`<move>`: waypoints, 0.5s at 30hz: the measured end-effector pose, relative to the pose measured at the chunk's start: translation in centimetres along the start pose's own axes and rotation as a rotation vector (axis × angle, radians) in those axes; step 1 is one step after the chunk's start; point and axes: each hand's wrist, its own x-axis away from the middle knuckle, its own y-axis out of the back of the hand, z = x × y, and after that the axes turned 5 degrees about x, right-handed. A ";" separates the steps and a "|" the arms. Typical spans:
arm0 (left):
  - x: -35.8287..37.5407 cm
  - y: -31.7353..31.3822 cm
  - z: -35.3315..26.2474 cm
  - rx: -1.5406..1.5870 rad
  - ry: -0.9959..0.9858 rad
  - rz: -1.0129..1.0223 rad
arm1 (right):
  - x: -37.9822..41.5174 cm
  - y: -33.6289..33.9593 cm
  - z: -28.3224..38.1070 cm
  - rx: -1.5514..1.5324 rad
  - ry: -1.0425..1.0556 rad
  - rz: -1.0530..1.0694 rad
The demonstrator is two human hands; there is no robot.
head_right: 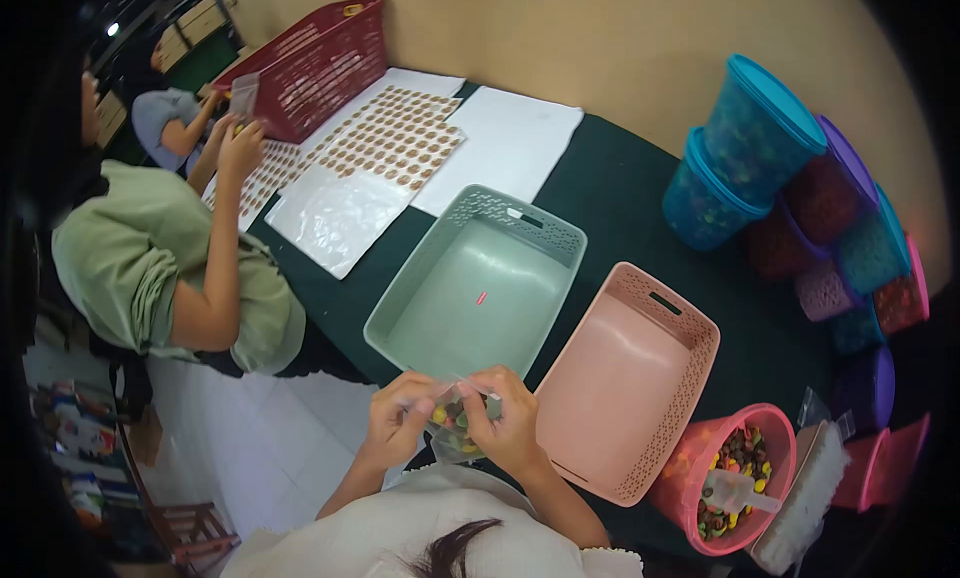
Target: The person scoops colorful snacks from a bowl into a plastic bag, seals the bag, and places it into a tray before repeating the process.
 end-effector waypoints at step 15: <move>-8.7 3.4 4.6 0.201 0.309 0.520 | 0.1 -2.0 0.4 -0.133 -0.354 -0.457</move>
